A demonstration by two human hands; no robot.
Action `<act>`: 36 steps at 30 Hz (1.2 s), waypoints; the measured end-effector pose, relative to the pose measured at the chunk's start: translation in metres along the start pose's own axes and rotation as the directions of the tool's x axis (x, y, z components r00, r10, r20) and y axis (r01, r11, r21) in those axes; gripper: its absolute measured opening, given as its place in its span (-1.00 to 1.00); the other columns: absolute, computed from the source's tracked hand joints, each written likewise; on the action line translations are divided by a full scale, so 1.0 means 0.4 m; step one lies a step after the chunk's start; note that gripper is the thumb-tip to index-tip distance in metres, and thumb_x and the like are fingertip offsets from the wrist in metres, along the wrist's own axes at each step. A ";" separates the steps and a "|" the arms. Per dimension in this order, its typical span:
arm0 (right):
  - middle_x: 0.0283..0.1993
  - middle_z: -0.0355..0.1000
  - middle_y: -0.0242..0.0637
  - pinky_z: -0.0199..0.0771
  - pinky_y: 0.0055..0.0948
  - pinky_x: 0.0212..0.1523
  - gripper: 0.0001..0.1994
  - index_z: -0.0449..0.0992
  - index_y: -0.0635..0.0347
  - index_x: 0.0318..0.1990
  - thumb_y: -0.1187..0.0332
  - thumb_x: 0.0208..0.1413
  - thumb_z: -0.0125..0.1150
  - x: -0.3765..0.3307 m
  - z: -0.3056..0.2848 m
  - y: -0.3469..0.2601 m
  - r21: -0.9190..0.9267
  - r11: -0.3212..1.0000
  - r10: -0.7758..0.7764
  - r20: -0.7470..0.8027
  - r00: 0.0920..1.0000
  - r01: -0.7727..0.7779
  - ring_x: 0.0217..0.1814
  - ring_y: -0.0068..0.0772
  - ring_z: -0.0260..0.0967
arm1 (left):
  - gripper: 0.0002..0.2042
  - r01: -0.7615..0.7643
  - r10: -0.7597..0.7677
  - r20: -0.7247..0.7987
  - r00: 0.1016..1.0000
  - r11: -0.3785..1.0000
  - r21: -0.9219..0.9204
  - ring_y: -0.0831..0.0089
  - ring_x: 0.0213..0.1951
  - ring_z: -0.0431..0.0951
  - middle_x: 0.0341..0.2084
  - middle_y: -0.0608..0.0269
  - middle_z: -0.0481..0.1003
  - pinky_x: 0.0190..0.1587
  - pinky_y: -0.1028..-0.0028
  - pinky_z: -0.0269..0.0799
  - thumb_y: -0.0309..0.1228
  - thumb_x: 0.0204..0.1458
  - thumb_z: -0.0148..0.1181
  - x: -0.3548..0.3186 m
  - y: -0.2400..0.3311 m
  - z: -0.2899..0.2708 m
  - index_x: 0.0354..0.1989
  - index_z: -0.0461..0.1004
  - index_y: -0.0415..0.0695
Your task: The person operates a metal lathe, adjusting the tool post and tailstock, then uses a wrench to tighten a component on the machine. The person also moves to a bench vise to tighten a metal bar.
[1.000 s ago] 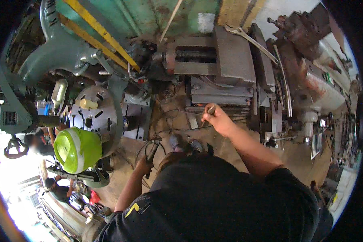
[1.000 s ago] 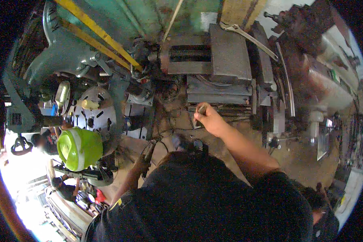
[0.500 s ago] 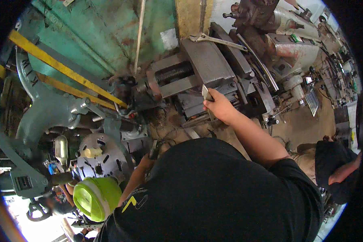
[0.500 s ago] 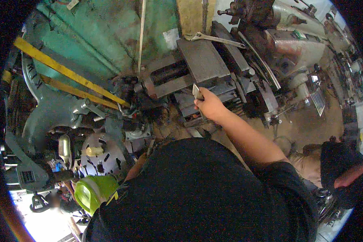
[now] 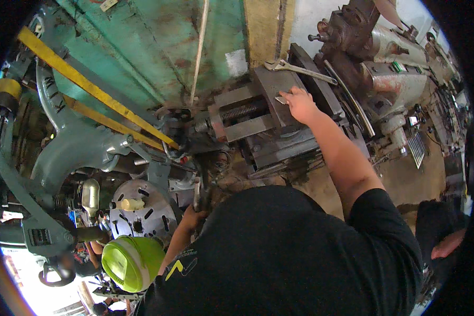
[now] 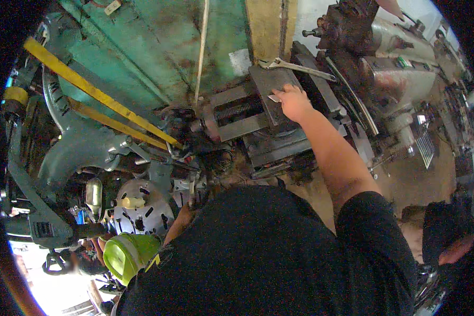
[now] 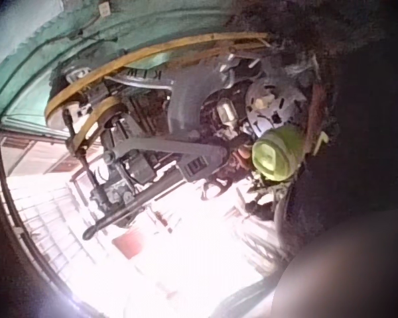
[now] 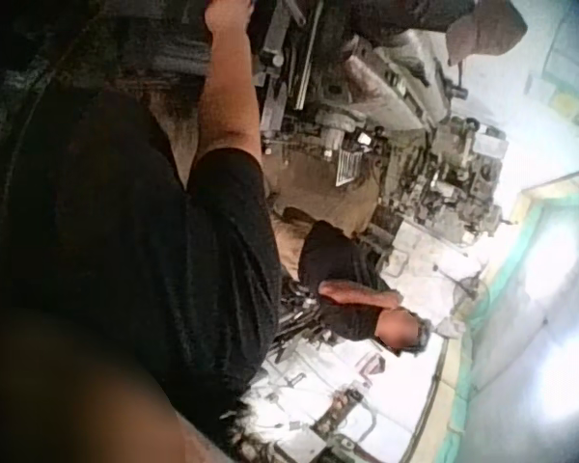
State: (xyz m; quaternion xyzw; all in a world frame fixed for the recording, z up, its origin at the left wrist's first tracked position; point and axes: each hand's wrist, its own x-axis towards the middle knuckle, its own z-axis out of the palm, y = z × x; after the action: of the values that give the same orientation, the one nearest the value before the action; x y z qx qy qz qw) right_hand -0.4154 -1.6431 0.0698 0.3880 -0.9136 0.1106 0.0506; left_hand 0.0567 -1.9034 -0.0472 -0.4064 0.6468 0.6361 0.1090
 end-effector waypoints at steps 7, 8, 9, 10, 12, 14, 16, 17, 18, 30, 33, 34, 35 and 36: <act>-0.04 0.38 -0.19 0.27 -0.05 0.12 -0.70 0.53 -0.05 0.04 0.41 0.13 0.13 -0.031 0.001 0.042 0.164 0.983 -0.016 -0.397 0.918 0.088 0.10 -0.02 0.30 | -0.63 -0.069 0.067 -0.210 0.976 0.998 -0.006 0.42 -0.42 0.53 -0.40 0.19 0.52 -0.34 0.42 0.48 -0.52 -0.11 0.28 -0.174 0.130 0.083 -0.07 0.41 -0.24; -0.08 0.39 -0.18 0.29 -0.08 0.10 -0.72 0.53 -0.02 0.01 0.42 0.13 0.13 -0.048 -0.009 0.047 0.252 0.967 0.079 -0.400 0.913 0.027 0.06 -0.01 0.32 | -0.64 -0.098 0.091 -0.243 0.966 0.995 -0.017 0.44 -0.42 0.53 -0.40 0.19 0.52 -0.35 0.43 0.47 -0.52 -0.10 0.27 -0.190 0.141 0.104 -0.08 0.40 -0.23; -0.12 0.40 -0.17 0.32 -0.11 0.07 -0.74 0.53 0.01 -0.02 0.43 0.12 0.12 -0.072 -0.018 0.050 0.335 0.942 0.144 -0.427 0.893 0.008 0.02 0.01 0.33 | -0.66 -0.062 0.056 -0.300 0.952 0.998 -0.011 0.43 -0.43 0.52 -0.42 0.21 0.51 -0.34 0.43 0.48 -0.52 -0.09 0.28 -0.212 0.150 0.124 -0.10 0.39 -0.21; -0.15 0.40 -0.16 0.34 -0.14 0.05 -0.76 0.53 0.04 -0.05 0.45 0.12 0.12 -0.100 -0.029 0.054 0.417 0.909 0.212 -0.448 0.868 -0.007 -0.02 0.03 0.35 | -0.66 -0.102 0.084 -0.326 0.941 0.994 -0.039 0.44 -0.43 0.52 -0.43 0.22 0.50 -0.34 0.43 0.48 -0.52 -0.09 0.29 -0.232 0.160 0.149 -0.11 0.38 -0.21; -0.19 0.44 -0.10 0.42 -0.20 -0.06 -0.79 0.50 0.15 -0.08 0.47 0.12 0.12 -0.171 -0.044 0.047 0.511 0.858 0.130 -0.323 0.937 0.057 -0.11 0.08 0.40 | -0.66 -0.138 0.103 -0.380 0.919 0.988 -0.067 0.45 -0.44 0.52 -0.44 0.24 0.49 -0.34 0.43 0.48 -0.52 -0.08 0.31 -0.275 0.190 0.206 -0.11 0.38 -0.20; -0.14 0.50 -0.11 0.46 -0.18 -0.10 -0.79 0.47 0.23 -0.05 0.40 0.18 0.14 -0.230 -0.062 0.037 0.726 0.682 -0.104 0.216 0.971 -0.088 -0.10 -0.05 0.48 | -0.64 -0.208 0.206 -0.442 0.873 0.977 0.045 0.48 -0.42 0.51 -0.44 0.26 0.48 -0.32 0.43 0.48 -0.49 -0.06 0.33 -0.317 0.234 0.271 -0.08 0.38 -0.22; -0.08 0.52 -0.16 0.48 -0.19 -0.07 -0.68 0.45 0.25 0.03 0.22 0.25 0.15 -0.259 -0.082 0.011 0.840 0.307 -0.314 0.533 0.786 -0.447 -0.05 -0.25 0.50 | -0.63 -0.234 0.263 -0.458 0.850 0.965 0.119 0.50 -0.40 0.50 -0.43 0.26 0.49 -0.31 0.44 0.47 -0.47 -0.04 0.33 -0.358 0.293 0.335 -0.06 0.38 -0.23; -0.09 0.52 -0.19 0.49 -0.20 -0.06 -0.61 0.41 0.25 0.09 0.16 0.26 0.15 -0.268 -0.095 -0.009 0.847 0.278 -0.412 0.532 0.740 -0.454 -0.05 -0.28 0.50 | -0.62 -0.221 0.296 -0.468 0.833 0.952 0.210 0.48 -0.37 0.52 -0.38 0.25 0.53 -0.27 0.42 0.47 -0.42 -0.03 0.34 -0.374 0.328 0.367 -0.04 0.41 -0.24; -0.10 0.51 -0.22 0.50 -0.22 -0.05 -0.54 0.37 0.25 0.14 0.09 0.26 0.15 -0.267 -0.109 -0.036 0.826 0.233 -0.492 0.555 0.671 -0.512 -0.06 -0.31 0.50 | -0.62 -0.275 0.354 -0.446 0.822 0.933 0.234 0.46 -0.36 0.52 -0.38 0.23 0.53 -0.25 0.42 0.47 -0.41 -0.03 0.34 -0.384 0.366 0.401 -0.05 0.42 -0.25; -0.48 0.39 -0.28 0.37 -0.22 -0.41 -0.74 0.48 0.11 -0.14 0.13 0.20 0.21 0.003 -0.241 0.103 0.847 0.370 -0.055 0.430 0.901 -0.381 -0.49 -0.34 0.35 | -0.61 -0.306 0.552 -0.189 0.812 0.679 0.668 -0.09 -0.15 0.52 -0.27 -0.13 0.53 -0.13 0.14 0.42 -0.22 0.02 0.33 -0.259 0.674 0.694 -0.10 0.40 -0.20; -0.28 0.51 -0.05 0.45 -0.06 -0.13 -0.63 0.49 0.24 -0.11 0.11 0.13 0.26 0.007 -0.209 0.156 0.367 0.930 -0.038 0.160 0.986 -0.024 -0.16 0.01 0.49 | -0.59 -0.218 0.483 -0.253 0.838 0.722 0.657 -0.13 -0.14 0.51 -0.28 -0.16 0.53 -0.13 0.08 0.39 -0.19 0.03 0.32 -0.244 0.656 0.674 -0.10 0.38 -0.21; -0.22 0.51 -0.01 0.44 -0.05 -0.07 -0.62 0.50 0.26 -0.11 0.11 0.12 0.27 0.002 -0.194 0.153 0.339 0.938 -0.006 0.240 0.971 -0.078 -0.07 0.06 0.47 | -0.59 -0.178 0.441 -0.278 0.853 0.748 0.639 -0.14 -0.14 0.51 -0.29 -0.16 0.52 -0.13 0.07 0.39 -0.18 0.03 0.32 -0.240 0.647 0.664 -0.11 0.38 -0.21; -0.15 0.51 0.04 0.44 -0.05 0.00 -0.62 0.50 0.27 -0.11 0.11 0.11 0.28 0.003 -0.182 0.148 0.309 0.942 0.021 0.329 0.944 -0.128 0.02 0.11 0.45 | -0.58 -0.175 0.423 -0.305 0.853 0.783 0.597 -0.15 -0.17 0.51 -0.33 -0.18 0.52 -0.15 0.09 0.40 -0.17 0.02 0.32 -0.235 0.639 0.651 -0.14 0.36 -0.24; -0.12 0.51 0.00 0.46 -0.07 0.00 -0.61 0.50 0.24 -0.08 0.11 0.11 0.28 0.004 -0.171 0.138 0.247 0.961 0.032 0.339 0.940 -0.122 0.02 0.06 0.46 | -0.58 -0.223 0.461 -0.306 0.833 0.786 0.577 -0.15 -0.18 0.51 -0.34 -0.19 0.52 -0.15 0.10 0.40 -0.18 0.02 0.32 -0.227 0.632 0.641 -0.14 0.36 -0.25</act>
State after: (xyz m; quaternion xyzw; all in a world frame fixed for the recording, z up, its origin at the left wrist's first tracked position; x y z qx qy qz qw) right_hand -0.4558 -1.5904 0.1275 0.3679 -0.9006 0.1664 -0.1608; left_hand -0.1487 -1.6699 0.1554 -0.3642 0.8652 0.3406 -0.0516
